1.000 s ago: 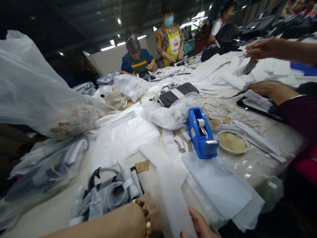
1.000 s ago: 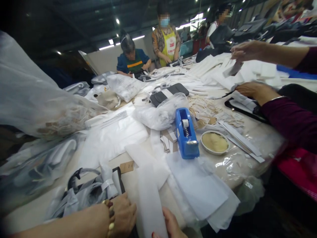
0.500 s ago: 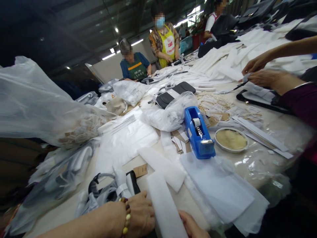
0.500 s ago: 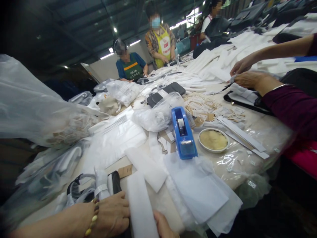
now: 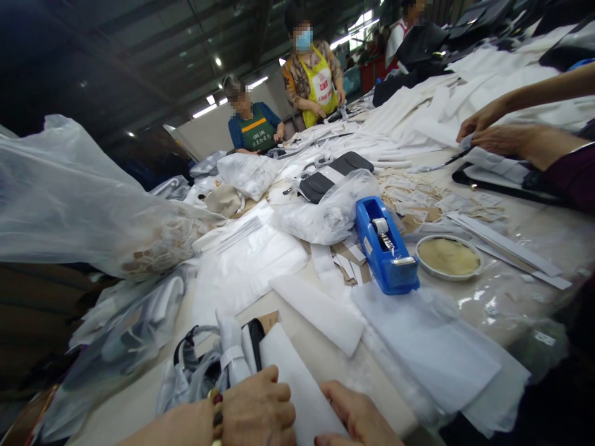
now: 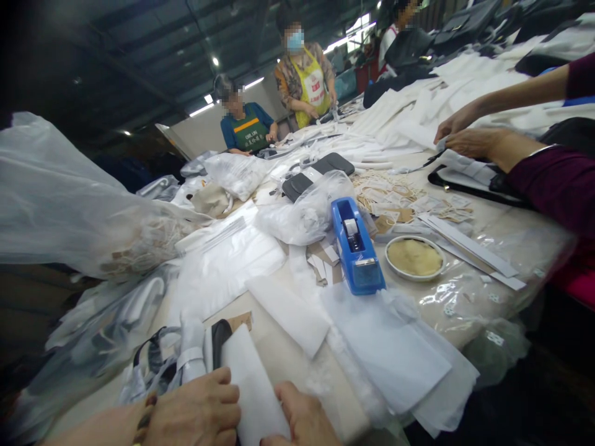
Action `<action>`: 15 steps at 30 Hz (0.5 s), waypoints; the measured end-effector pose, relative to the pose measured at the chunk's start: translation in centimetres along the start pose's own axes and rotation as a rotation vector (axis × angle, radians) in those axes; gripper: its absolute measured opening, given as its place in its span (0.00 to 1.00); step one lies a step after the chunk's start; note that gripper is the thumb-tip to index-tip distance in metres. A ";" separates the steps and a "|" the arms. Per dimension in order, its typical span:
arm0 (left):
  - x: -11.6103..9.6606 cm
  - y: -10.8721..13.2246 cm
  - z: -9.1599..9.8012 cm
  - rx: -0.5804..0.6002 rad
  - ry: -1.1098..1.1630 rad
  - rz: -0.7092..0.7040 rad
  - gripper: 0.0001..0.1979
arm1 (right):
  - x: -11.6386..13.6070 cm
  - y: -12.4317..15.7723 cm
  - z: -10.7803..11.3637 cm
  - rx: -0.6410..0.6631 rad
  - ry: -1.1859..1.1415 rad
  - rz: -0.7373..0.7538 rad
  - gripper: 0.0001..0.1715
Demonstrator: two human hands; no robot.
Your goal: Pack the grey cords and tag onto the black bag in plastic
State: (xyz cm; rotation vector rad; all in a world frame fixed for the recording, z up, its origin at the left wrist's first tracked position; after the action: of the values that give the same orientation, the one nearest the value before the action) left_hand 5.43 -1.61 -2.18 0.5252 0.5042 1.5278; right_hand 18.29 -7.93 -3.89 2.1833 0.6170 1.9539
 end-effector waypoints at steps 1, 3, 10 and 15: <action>-0.1 -0.2 0.0 -0.007 -0.011 -0.013 0.04 | 0.9 -0.4 -0.1 -0.006 0.059 -0.004 0.14; 0.0 -0.5 0.2 -0.016 -0.025 -0.018 0.05 | 2.3 -1.6 -0.6 -0.013 0.123 0.021 0.09; 1.0 2.4 3.0 0.003 -0.008 0.062 0.09 | 2.6 -6.5 -3.3 0.079 -0.035 0.091 0.07; -0.1 6.1 4.8 -0.013 0.115 0.155 0.06 | 1.9 -6.7 -4.0 0.080 0.055 0.051 0.08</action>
State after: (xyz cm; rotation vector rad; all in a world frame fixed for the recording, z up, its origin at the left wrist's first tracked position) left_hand 3.58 -1.90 5.33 0.4771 0.5524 1.7160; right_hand 13.13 -1.75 -4.15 2.2191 0.6649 2.0559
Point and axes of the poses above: each hand's wrist, its own y-axis away from the middle knuckle, its own z-axis out of the back of the hand, x = y × z, the point moved 5 cm from there along -y, towards the middle knuckle, and after that the axes turned 11 degrees about -y, right-handed, at the moved point
